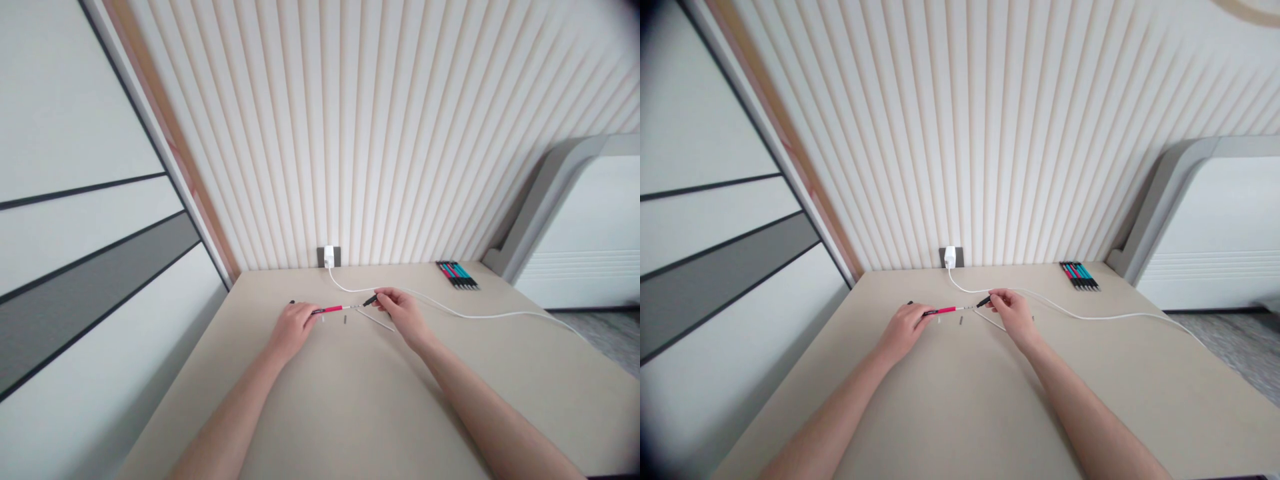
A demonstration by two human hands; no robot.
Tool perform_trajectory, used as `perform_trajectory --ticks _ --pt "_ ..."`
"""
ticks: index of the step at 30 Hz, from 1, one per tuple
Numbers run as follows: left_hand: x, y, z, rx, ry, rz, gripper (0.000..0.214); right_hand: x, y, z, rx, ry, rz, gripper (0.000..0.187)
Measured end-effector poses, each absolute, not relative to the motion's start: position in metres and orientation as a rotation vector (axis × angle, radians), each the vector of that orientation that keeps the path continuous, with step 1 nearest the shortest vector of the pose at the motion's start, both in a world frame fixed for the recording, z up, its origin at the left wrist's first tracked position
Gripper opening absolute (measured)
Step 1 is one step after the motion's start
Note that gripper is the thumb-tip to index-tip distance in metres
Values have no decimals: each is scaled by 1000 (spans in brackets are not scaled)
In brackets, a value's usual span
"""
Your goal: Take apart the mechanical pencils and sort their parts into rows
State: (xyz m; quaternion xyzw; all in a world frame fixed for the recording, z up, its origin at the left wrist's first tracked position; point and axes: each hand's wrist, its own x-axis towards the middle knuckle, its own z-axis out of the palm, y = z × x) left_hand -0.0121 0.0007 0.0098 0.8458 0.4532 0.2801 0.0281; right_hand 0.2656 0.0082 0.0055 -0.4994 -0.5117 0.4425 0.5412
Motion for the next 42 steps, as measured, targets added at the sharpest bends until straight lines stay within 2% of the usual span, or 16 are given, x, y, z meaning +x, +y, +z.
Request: perform_trajectory --ticks 16,37,42 --pt "-12 0 10 2632 1385 910 19 265 7 9 -1200 -1158 1041 39" --pt "-13 2 8 2652 1318 866 11 253 -2 4 -1000 -1213 1396 34" --pt "-14 2 7 2657 1310 873 10 251 -7 10 -1020 -1321 1388 33"
